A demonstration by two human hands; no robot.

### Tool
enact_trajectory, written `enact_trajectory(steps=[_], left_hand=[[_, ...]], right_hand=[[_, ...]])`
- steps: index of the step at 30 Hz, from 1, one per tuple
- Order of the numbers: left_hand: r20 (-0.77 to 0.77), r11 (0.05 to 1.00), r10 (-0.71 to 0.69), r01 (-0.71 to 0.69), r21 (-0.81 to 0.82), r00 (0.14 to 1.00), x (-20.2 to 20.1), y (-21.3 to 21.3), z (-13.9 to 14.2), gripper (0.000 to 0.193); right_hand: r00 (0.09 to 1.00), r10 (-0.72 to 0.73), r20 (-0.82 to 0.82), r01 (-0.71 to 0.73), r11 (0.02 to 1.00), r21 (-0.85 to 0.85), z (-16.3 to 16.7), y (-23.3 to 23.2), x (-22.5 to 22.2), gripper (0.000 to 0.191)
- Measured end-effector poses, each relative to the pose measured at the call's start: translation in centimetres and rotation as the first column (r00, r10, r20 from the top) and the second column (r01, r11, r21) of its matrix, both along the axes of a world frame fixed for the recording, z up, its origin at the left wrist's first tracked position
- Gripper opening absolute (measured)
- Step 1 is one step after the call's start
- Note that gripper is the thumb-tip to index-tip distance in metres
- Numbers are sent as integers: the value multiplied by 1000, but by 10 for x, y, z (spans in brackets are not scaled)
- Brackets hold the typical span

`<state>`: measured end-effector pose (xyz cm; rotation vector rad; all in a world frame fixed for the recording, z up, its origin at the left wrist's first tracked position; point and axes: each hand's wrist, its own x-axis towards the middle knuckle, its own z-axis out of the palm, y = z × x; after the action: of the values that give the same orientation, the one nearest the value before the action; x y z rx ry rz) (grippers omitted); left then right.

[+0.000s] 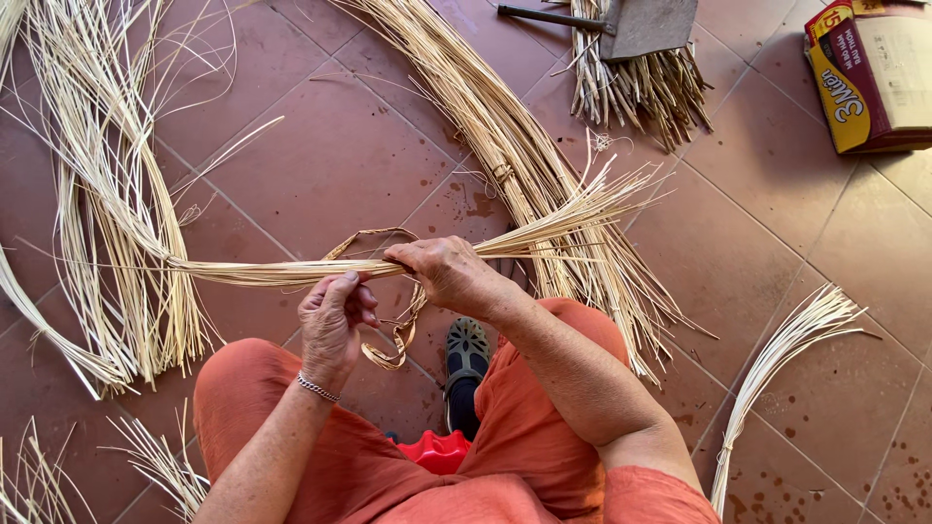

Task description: The person gathers dried palm fibers from the floor, aligns them into bundles, and ties them with thin strips of material. The person repeatedly picks up, aligns, and ties bundles of fibers while seated on a small stool.

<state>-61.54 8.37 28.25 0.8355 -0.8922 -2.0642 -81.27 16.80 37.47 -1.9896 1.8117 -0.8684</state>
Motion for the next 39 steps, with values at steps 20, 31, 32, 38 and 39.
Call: enact_trajectory(steps=[20,31,32,38,39], left_hand=[[-205,963,31,26,268,978,-24,-107,-27,37],[-469,782,609,-387,488,639,2,-202,-32,28],[-502,812,571,-358,461,649,2,-200,-29,32],[-497,952,304,-242,187,813,-15,-167,-6,19],[-447,957,289,-235,173,847,-23,-160,-3,18]], right_hand=[[927,-192,322,101,955,278,-17,-2,-113,42],[745,-443,498,146,838,526,-61,39,-244,43],[735,-466,492,154,822,548,-63,48,-257,43],[754,-534,382,201,742,640,-66,74,-295,48],[766,-552,328,219,704,675,-65,71,-290,49]])
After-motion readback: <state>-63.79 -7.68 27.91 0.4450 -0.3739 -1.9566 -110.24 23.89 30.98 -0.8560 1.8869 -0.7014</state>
